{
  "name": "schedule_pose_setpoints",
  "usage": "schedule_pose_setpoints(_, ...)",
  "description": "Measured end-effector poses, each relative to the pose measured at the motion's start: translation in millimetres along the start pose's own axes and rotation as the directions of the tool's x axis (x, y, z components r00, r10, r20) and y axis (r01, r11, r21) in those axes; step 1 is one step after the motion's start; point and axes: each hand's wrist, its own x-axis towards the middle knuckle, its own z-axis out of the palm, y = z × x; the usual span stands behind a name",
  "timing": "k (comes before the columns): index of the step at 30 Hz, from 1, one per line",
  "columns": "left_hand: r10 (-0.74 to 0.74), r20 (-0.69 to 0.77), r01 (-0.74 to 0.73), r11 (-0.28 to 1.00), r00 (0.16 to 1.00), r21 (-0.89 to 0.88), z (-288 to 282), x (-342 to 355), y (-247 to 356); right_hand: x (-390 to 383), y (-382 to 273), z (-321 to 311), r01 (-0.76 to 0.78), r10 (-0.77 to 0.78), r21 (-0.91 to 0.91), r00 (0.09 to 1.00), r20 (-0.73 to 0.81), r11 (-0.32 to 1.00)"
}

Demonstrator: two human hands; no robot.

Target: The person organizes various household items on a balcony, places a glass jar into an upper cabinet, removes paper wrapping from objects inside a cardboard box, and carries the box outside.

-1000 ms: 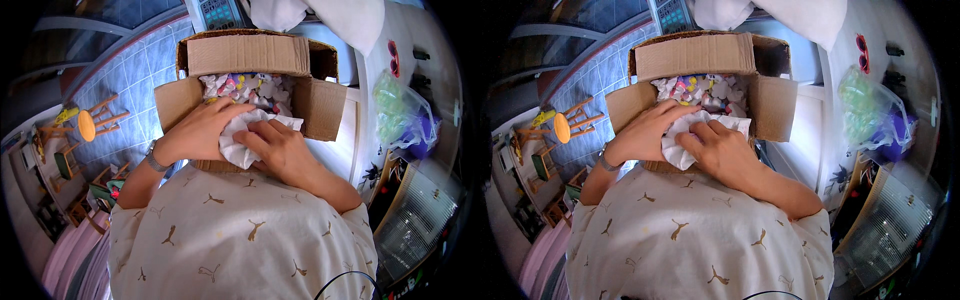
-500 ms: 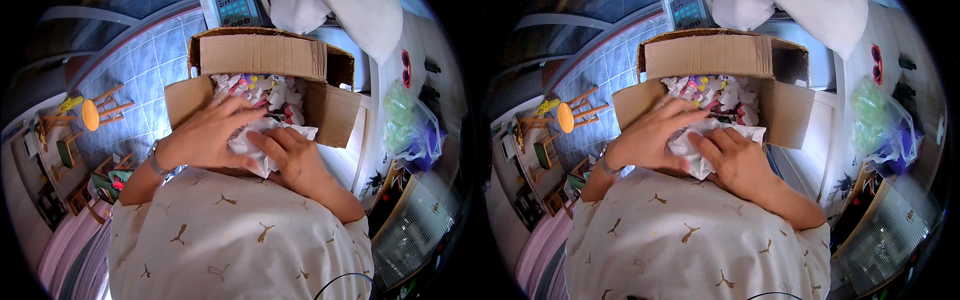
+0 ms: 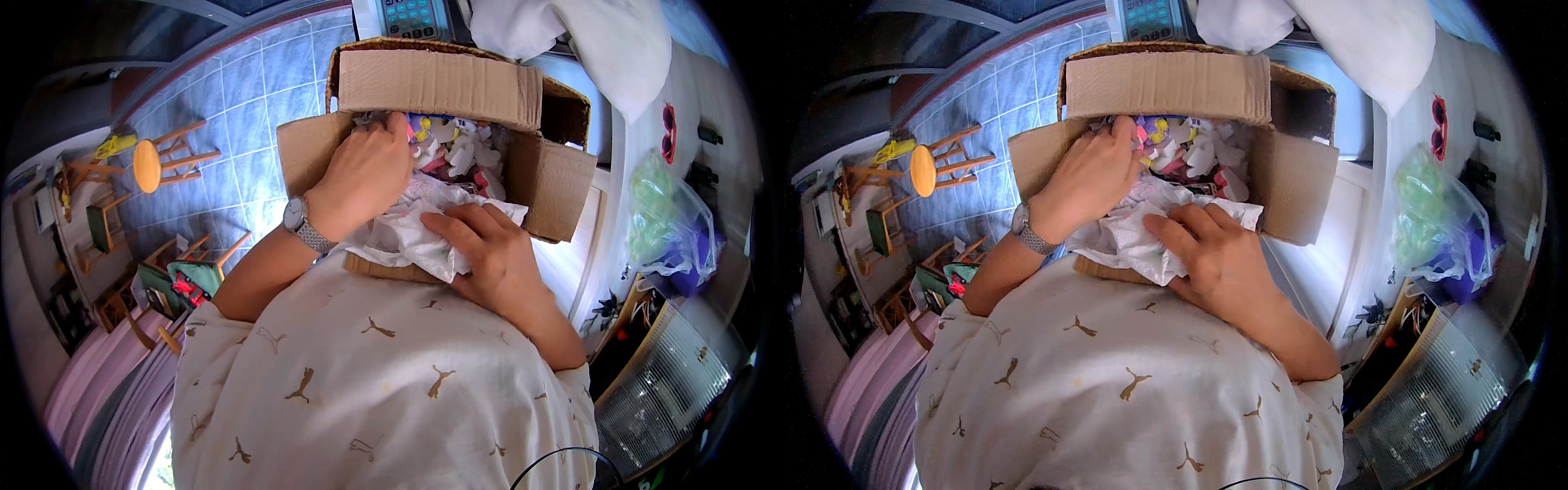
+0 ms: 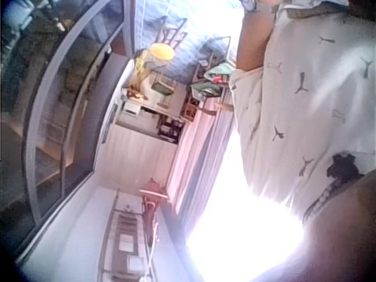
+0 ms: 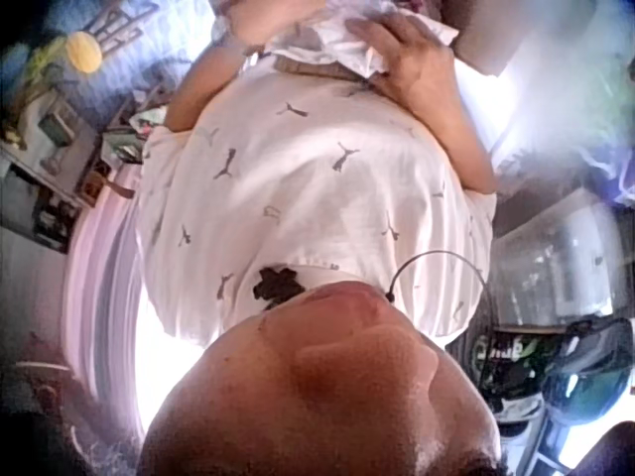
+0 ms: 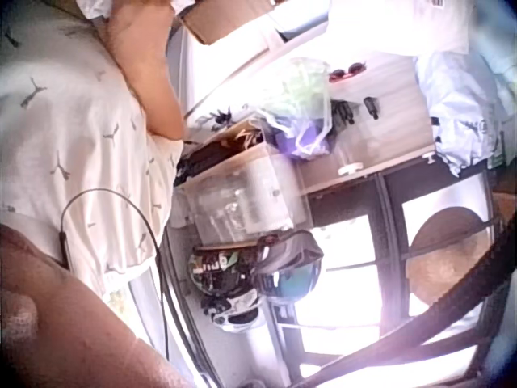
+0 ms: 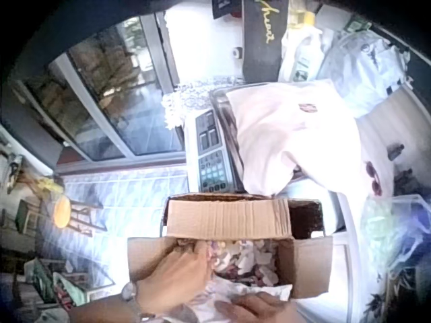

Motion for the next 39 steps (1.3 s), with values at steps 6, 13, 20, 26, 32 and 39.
schedule_pose_setpoints(6, 0.018, 0.002, -0.018, 0.968, 1.000, 0.251, 3, -6, 1, -6, 2, -6, -0.017, 0.017, 0.007, 1.000, 0.001, 1.000)
schedule_pose_setpoints(13, 0.065, 0.223, -0.190, 0.774, 0.973, 0.604, -14, -21, 7, -11, 9, -26, -0.115, 0.117, 0.118, 0.993, -0.010, 0.986)
schedule_pose_setpoints(20, 0.247, 0.038, -0.237, 0.861, 0.968, 0.449, -28, -31, -6, -5, 15, -21, -0.344, 0.330, -0.018, 0.913, -0.241, 0.939)
schedule_pose_setpoints(26, 0.013, -0.153, -0.027, 0.996, 0.988, -0.088, -85, -30, -10, 22, 17, -46, -0.217, 0.100, -0.191, 0.867, -0.488, 0.957)
schedule_pose_setpoints(32, -0.040, -0.276, -0.112, 0.850, 0.960, -0.514, -77, -36, -15, 7, 44, -59, -0.220, 0.502, 0.564, 0.761, -0.412, 0.796)
schedule_pose_setpoints(39, -0.015, -0.283, -0.127, 0.869, 0.959, -0.478, -79, -37, -9, 0, 50, -80, -0.153, 0.632, 0.759, 0.668, -0.393, 0.633)
